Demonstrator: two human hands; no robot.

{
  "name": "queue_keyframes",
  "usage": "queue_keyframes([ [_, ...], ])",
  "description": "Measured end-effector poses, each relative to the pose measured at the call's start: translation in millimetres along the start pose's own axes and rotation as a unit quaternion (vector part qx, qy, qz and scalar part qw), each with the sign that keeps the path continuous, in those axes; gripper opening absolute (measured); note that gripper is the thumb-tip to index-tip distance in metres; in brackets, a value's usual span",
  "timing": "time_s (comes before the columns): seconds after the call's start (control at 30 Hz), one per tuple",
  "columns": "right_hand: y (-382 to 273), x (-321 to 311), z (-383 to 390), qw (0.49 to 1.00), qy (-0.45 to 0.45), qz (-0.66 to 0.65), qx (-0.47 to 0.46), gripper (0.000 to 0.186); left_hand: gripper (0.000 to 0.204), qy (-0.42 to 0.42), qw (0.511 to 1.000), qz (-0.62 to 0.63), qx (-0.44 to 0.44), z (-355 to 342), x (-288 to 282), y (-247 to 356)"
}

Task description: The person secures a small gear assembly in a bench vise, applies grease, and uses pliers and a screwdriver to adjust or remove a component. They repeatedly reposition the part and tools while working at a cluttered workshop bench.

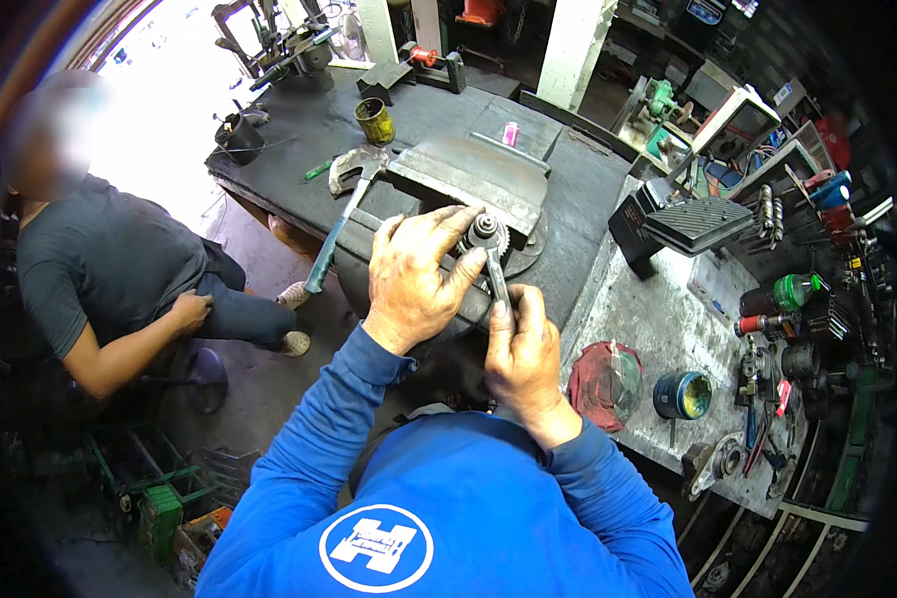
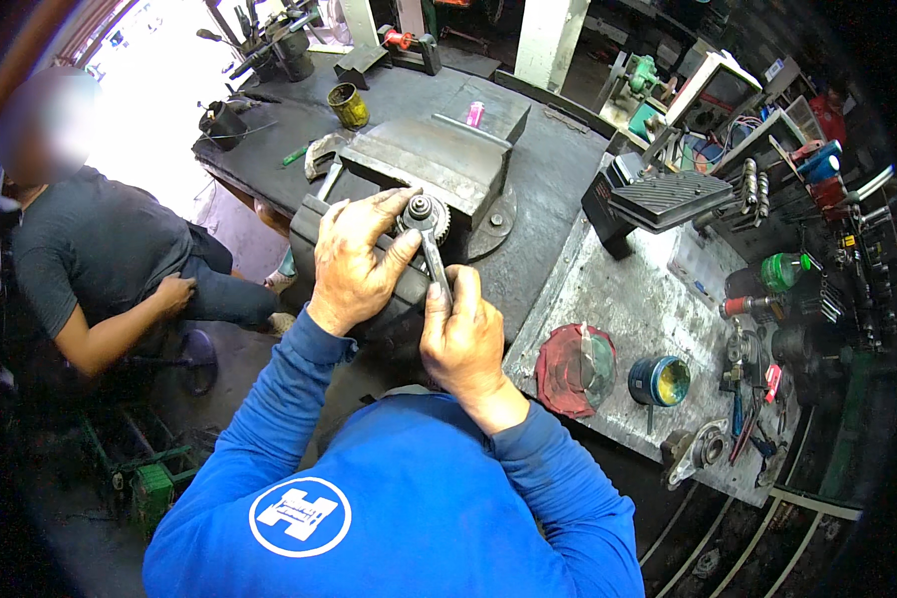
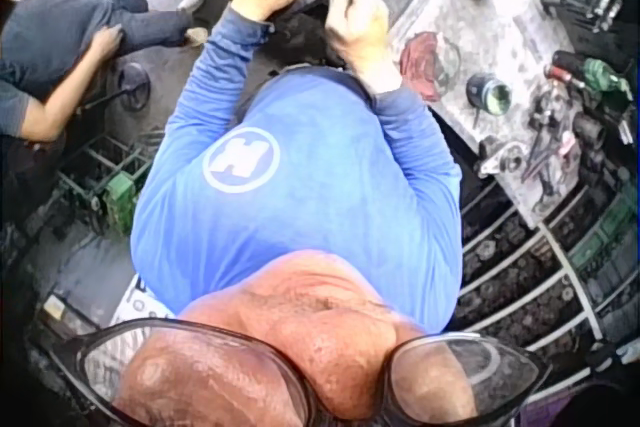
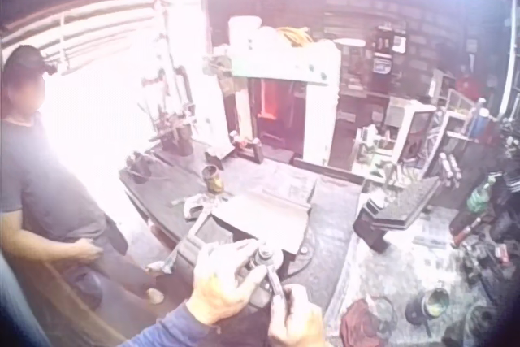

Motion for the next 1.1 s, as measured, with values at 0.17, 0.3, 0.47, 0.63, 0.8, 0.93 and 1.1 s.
queue_keyframes([
  [0.17,9.8,9.3,7.7,0.999,0.028,-0.024,-0.013,0.029,0.064,-0.049,0.993,0.103,-0.006,-20.2,-0.4,2.0],
  [0.3,0.4,-10.8,3.2,0.999,-0.019,-0.048,-0.016,0.051,0.065,-0.091,0.992,0.082,-0.024,-28.7,10.1,6.3],
  [0.47,-24.3,-34.4,-11.1,0.955,0.112,0.042,-0.27,0.058,0.057,-0.066,0.996,0.045,-0.027,-25.9,10.7,11.4],
  [0.63,-22.7,-20.9,-21.3,0.962,0.102,0.163,-0.194,0.055,0.057,-0.071,0.994,0.068,-0.037,-26.6,8.7,12.5],
  [0.8,-28.3,-25.8,-14.9,0.939,0.214,0.073,-0.26,0.053,0.055,-0.082,0.994,0.063,-0.044,-26.3,11.4,10.4],
  [0.93,-32.9,-10.2,-20.4,0.965,0.124,0.172,-0.156,0.044,0.053,-0.072,0.996,0.051,-0.016,-23.1,13.9,12.5],
  [1.1,-31.9,-35.8,-4.7,0.956,0.191,0.091,-0.201,0.057,0.052,-0.079,0.996,0.049,-0.015,-24.4,12.6,15.4],
])
Point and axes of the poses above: each hand's wrist, its own z-axis away from the middle knuckle, its own x-axis out of the palm, y = z × x, the point moved 2 cm from there along -z, towards the middle knuckle, and after that the axes turned 3 degrees about z, right-handed, at the moved point
